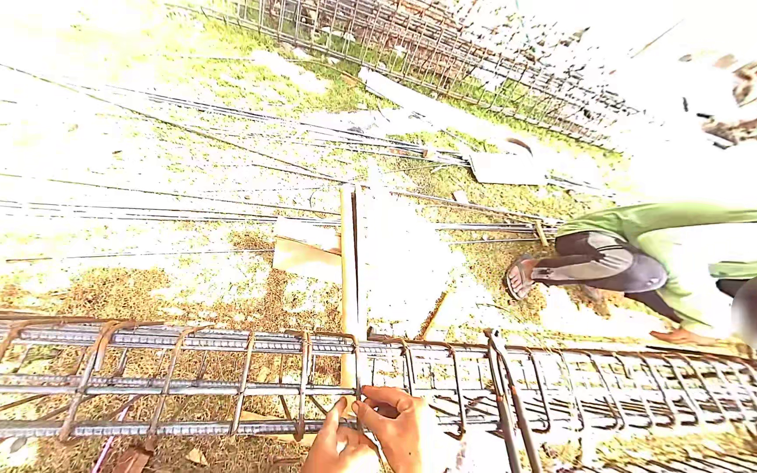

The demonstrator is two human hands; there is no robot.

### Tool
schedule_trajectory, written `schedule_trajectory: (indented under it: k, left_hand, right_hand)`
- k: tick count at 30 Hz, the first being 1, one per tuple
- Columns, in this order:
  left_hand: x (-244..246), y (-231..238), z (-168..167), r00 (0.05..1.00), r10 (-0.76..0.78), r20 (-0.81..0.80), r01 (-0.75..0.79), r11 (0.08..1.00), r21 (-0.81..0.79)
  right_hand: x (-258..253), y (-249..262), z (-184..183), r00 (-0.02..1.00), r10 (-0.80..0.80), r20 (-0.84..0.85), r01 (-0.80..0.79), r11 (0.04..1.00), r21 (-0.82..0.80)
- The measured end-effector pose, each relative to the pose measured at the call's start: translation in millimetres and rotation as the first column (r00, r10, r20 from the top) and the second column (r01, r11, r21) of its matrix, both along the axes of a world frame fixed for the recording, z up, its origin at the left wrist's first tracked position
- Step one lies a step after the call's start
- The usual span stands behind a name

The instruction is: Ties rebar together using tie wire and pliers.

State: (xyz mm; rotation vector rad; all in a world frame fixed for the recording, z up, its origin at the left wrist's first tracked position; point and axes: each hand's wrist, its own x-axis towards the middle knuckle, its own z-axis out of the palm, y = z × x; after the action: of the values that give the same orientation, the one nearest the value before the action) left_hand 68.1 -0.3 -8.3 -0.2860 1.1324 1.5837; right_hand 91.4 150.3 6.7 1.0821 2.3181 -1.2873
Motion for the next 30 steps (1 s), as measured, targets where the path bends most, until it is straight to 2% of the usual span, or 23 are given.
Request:
schedule_trajectory:
  k: [3, 5, 7, 10, 12, 14, 15, 17, 19, 21, 23, 24, 27, 30]
  left_hand:
    - [-9, 8, -2, 0.983, 0.027, 0.181, -0.040, 0.997, 0.066]
    - [-12, 10, -7, 0.965, 0.021, 0.261, -0.054, 0.991, 0.120]
    - [-12, 9, -12, 0.947, 0.018, 0.319, -0.062, 0.990, 0.130]
    - [-17, 11, -10, 0.916, 0.046, 0.398, -0.080, 0.995, 0.068]
    - [-21, 11, -8, 0.895, 0.082, 0.439, -0.118, 0.992, 0.055]
    - [-23, 13, -7, 0.874, 0.126, 0.469, -0.168, 0.985, 0.050]
    - [-22, 15, -8, 0.872, 0.134, 0.471, -0.181, 0.982, 0.057]
    - [-21, 17, -7, 0.886, 0.138, 0.443, -0.179, 0.983, 0.051]
    - [-21, 18, -12, 0.897, 0.118, 0.426, -0.156, 0.986, 0.055]
    - [-20, 21, -17, 0.889, 0.143, 0.435, -0.177, 0.983, 0.039]
    - [-17, 22, -17, 0.885, 0.185, 0.427, -0.211, 0.977, 0.014]
    - [-17, 23, -15, 0.886, 0.198, 0.419, -0.220, 0.975, 0.004]
    - [-20, 22, -9, 0.892, 0.204, 0.403, -0.240, 0.970, 0.040]
    - [-18, 23, -7, 0.910, 0.193, 0.366, -0.225, 0.973, 0.048]
  right_hand:
    - [4, 8, -6, 0.996, 0.011, -0.083, -0.019, 0.995, -0.097]
    - [5, 19, -13, 0.978, 0.125, -0.165, -0.139, 0.987, -0.079]
    - [3, 33, -19, 0.924, 0.306, -0.227, -0.316, 0.949, -0.007]
    - [-11, 56, -20, 0.758, 0.581, -0.298, -0.588, 0.806, 0.075]
    - [-26, 67, -16, 0.587, 0.743, -0.321, -0.757, 0.645, 0.108]
    - [-40, 71, -8, 0.455, 0.840, -0.295, -0.855, 0.504, 0.118]
    - [-43, 71, -4, 0.443, 0.857, -0.264, -0.870, 0.482, 0.108]
    - [-42, 73, 5, 0.506, 0.849, -0.153, -0.854, 0.518, 0.054]
    - [-34, 87, 19, 0.612, 0.791, -0.014, -0.789, 0.612, 0.058]
    - [-10, 118, 26, 0.755, 0.656, 0.003, -0.634, 0.729, 0.258]
    - [27, 156, 28, 0.869, 0.492, 0.051, -0.460, 0.764, 0.453]
    - [45, 174, 31, 0.906, 0.400, 0.140, -0.416, 0.773, 0.479]
    - [88, 206, 33, 0.897, 0.172, 0.407, -0.351, 0.838, 0.418]
    - [109, 209, 14, 0.876, 0.118, 0.468, -0.321, 0.867, 0.382]
